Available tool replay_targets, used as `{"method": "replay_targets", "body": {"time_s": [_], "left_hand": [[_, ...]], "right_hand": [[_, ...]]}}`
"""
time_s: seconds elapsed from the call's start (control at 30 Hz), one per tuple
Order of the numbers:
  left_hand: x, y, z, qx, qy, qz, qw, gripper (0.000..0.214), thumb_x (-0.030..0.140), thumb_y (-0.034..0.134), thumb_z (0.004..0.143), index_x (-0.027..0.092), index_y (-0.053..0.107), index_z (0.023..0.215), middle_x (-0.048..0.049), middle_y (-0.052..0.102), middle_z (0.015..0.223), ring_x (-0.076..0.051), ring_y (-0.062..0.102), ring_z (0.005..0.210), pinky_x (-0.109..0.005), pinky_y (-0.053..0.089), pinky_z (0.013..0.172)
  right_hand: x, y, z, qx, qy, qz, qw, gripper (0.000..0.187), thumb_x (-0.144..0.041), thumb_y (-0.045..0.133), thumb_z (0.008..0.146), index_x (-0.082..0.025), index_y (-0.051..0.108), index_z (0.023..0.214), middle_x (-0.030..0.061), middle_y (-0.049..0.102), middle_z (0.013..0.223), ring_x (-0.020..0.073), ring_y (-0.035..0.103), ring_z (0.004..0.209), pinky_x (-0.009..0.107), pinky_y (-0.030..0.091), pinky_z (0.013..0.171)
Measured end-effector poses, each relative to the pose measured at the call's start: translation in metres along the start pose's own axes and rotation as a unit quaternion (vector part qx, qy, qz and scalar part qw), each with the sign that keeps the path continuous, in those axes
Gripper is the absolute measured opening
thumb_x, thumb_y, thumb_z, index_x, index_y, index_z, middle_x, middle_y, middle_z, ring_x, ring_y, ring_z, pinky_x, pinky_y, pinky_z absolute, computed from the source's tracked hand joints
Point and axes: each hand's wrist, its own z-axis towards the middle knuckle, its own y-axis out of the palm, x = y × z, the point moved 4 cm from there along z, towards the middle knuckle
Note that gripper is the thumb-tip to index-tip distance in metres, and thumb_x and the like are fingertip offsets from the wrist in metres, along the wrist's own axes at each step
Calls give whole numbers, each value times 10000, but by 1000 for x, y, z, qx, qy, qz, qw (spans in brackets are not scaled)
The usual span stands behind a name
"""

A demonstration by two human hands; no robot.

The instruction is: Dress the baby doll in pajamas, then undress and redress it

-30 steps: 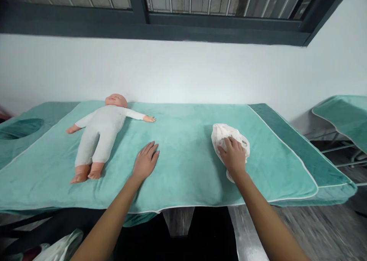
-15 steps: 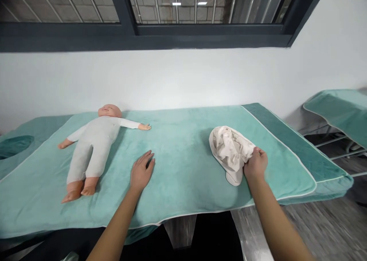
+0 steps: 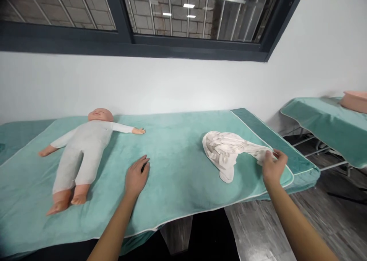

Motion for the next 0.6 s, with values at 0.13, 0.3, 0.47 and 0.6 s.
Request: {"method": "replay_targets", "body": {"time_s": [0.13,0.3,0.47,0.6], "left_hand": [[1,-1,0,-1,-3,-1,1000,347,289,433,945,173,687,1152,-97,642,1335,-276,599,1230,-477,458,1058],[0,-2,-1,1,3,-23,1000,339,270,426,944,183,699,1126,-94,654,1317,-264,614,1211,-474,471,1052],[-3,-1,-2,8,5,-37,999,324,244,427,934,191,711,1081,-85,671,1289,-262,630,1180,-480,482,1036],[-4,0,-1,16,9,-43,999,318,238,430,931,192,711,1073,-84,678,1275,-260,638,1164,-467,492,1024]], "right_hand": [[-67,39,-37,-147,-243,-69,956,626,-545,581,862,-175,483,1358,165,536,1367,322,495,1281,497,384,1108],[-117,89,-50,-262,-349,-247,865,427,-363,569,889,-211,571,1288,142,574,1330,336,449,1306,530,322,1095],[-95,78,7,-182,-156,-156,958,294,-418,506,890,-166,629,977,115,641,960,238,562,875,366,438,792],[-62,29,51,-35,-35,-79,996,344,-497,469,888,-177,572,960,126,605,877,238,516,780,388,404,702]]}}
